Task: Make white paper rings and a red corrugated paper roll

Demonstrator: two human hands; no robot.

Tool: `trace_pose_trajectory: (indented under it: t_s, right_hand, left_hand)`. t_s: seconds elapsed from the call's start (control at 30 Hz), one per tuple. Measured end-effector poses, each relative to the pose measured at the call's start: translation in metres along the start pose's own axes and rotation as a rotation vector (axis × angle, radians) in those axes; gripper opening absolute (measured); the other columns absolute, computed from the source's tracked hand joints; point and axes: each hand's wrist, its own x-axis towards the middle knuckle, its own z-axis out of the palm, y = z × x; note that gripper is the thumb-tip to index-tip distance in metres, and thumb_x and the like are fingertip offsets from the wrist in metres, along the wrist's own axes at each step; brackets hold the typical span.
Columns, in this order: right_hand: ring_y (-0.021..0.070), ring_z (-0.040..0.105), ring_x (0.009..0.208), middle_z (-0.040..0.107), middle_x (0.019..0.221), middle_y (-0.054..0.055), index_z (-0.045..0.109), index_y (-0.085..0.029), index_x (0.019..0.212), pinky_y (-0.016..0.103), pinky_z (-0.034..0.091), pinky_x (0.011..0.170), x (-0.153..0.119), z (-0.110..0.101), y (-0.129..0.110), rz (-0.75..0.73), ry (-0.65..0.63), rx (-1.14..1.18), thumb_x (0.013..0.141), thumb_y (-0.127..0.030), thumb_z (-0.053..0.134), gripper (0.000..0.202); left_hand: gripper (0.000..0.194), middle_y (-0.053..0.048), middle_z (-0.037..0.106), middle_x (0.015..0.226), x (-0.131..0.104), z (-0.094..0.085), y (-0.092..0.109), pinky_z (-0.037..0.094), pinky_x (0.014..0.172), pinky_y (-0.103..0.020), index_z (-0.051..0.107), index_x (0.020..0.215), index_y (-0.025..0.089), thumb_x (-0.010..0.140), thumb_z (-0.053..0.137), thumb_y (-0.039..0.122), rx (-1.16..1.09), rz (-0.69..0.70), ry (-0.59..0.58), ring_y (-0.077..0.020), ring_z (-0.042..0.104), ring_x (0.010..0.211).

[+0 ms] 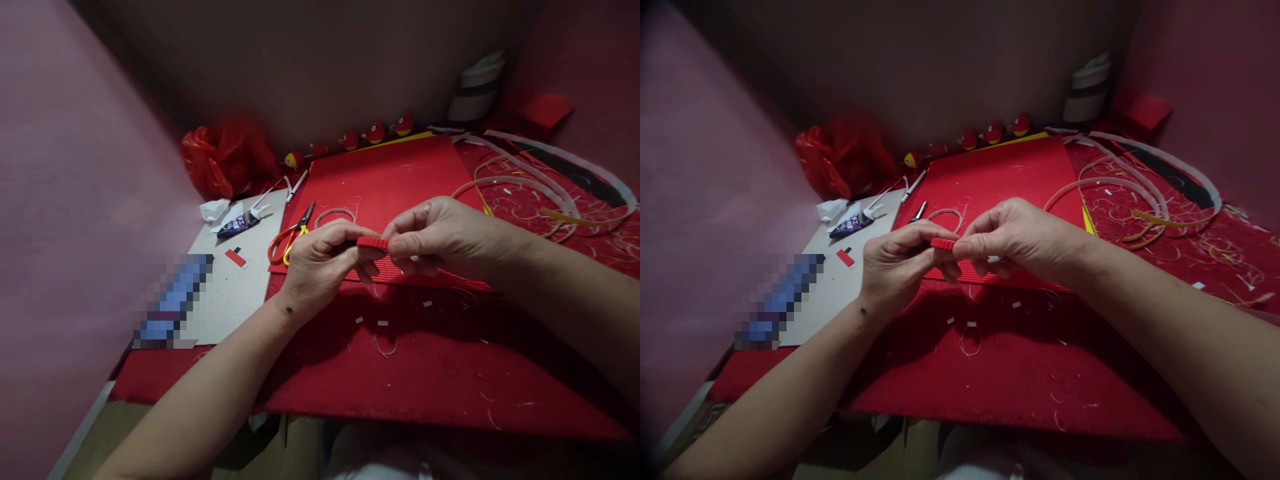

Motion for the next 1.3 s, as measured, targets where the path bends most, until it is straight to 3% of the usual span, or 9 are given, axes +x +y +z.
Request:
trace_pose_trajectory:
  t_s: [0.1, 0.23, 0.47, 0.7, 0.77, 0.9, 1.0, 1.17, 1.3]
  right_hand:
    - [0.0069, 0.041, 0.039, 0.055, 0.049, -0.001, 0.063, -0.02, 0.057, 0.023, 0.031, 0.039, 0.001, -0.002, 0.0, 0.034, -0.02, -0.043, 0.063, -0.046, 0.066, 0.028]
    - [0.0073, 0.041, 0.039, 0.054, 0.047, 0.0, 0.06, -0.018, 0.051, 0.023, 0.031, 0.039, 0.002, -0.006, 0.002, 0.047, 0.034, -0.178, 0.064, -0.05, 0.064, 0.034]
    - [0.0084, 0.041, 0.039, 0.056, 0.05, 0.002, 0.062, -0.018, 0.056, 0.025, 0.03, 0.04, 0.003, -0.005, 0.006, 0.037, 0.034, -0.225, 0.065, -0.05, 0.063, 0.034]
    - [0.0075, 0.036, 0.038, 0.048, 0.044, 0.0, 0.056, -0.017, 0.052, 0.025, 0.023, 0.037, 0.003, 0.002, 0.008, 0.051, 0.122, -0.254, 0.062, -0.054, 0.065, 0.04]
    - [0.0075, 0.036, 0.039, 0.048, 0.044, 0.0, 0.056, -0.017, 0.051, 0.025, 0.023, 0.037, 0.003, 0.003, 0.006, 0.032, 0.125, -0.243, 0.061, -0.054, 0.065, 0.04]
    - [0.0079, 0.037, 0.04, 0.048, 0.046, -0.001, 0.059, -0.019, 0.056, 0.024, 0.027, 0.039, -0.001, 0.004, 0.0, -0.012, 0.108, -0.113, 0.063, -0.055, 0.063, 0.037]
    - [0.0082, 0.038, 0.04, 0.049, 0.047, -0.001, 0.06, -0.02, 0.057, 0.025, 0.028, 0.039, -0.003, 0.005, -0.005, 0.004, 0.081, -0.066, 0.061, -0.055, 0.064, 0.036]
    - [0.0078, 0.038, 0.039, 0.051, 0.047, 0.0, 0.059, -0.02, 0.052, 0.025, 0.029, 0.039, 0.0, 0.001, -0.001, 0.036, 0.019, -0.091, 0.062, -0.053, 0.065, 0.035]
    - [0.0081, 0.04, 0.038, 0.054, 0.047, 0.001, 0.06, -0.02, 0.053, 0.025, 0.03, 0.039, 0.003, -0.005, 0.004, 0.061, 0.062, -0.211, 0.064, -0.055, 0.062, 0.038]
  left_hand:
    - [0.007, 0.0, 0.059, 0.068, -0.001, -0.003, -0.003, 0.053, 0.048, -0.018, 0.06, 0.082, 0.014, 0.079, 0.058, 0.019, 0.094, 0.034, -0.001, -0.0081, 0.061, 0.053]
    - [0.007, -0.001, 0.06, 0.068, 0.001, -0.011, -0.009, 0.05, 0.05, -0.017, 0.06, 0.082, 0.015, 0.08, 0.057, 0.021, 0.377, 0.122, -0.025, -0.0066, 0.059, 0.052]
    - [0.007, 0.001, 0.059, 0.062, 0.006, -0.017, -0.014, 0.047, 0.054, -0.019, 0.058, 0.081, 0.015, 0.082, 0.055, 0.022, 0.709, 0.312, -0.093, -0.0067, 0.056, 0.055]
    - [0.011, -0.003, 0.061, 0.075, 0.004, -0.015, -0.013, 0.047, 0.059, -0.02, 0.057, 0.083, 0.014, 0.085, 0.047, 0.018, 0.947, 0.428, -0.083, -0.0092, 0.058, 0.068]
    - [0.01, -0.003, 0.061, 0.076, 0.003, -0.012, -0.011, 0.048, 0.058, -0.02, 0.057, 0.082, 0.014, 0.085, 0.049, 0.019, 0.885, 0.378, -0.065, -0.0096, 0.059, 0.068]
    - [0.008, 0.001, 0.058, 0.067, 0.002, -0.004, -0.002, 0.052, 0.052, -0.018, 0.054, 0.087, 0.014, 0.084, 0.051, 0.02, 0.342, 0.102, -0.009, -0.007, 0.06, 0.054]
    - [0.007, 0.001, 0.057, 0.067, 0.0, 0.0, 0.001, 0.054, 0.05, -0.018, 0.055, 0.084, 0.014, 0.082, 0.055, 0.021, 0.13, 0.037, 0.02, -0.0073, 0.06, 0.052]
    - [0.005, 0.0, 0.058, 0.067, -0.001, -0.005, -0.004, 0.052, 0.05, -0.017, 0.057, 0.082, 0.015, 0.082, 0.054, 0.018, 0.269, 0.099, -0.016, -0.0065, 0.059, 0.051]
    - [0.004, 0.001, 0.058, 0.065, 0.002, -0.013, -0.01, 0.049, 0.049, -0.016, 0.056, 0.082, 0.015, 0.082, 0.054, 0.018, 0.473, 0.188, -0.041, -0.0056, 0.058, 0.05]
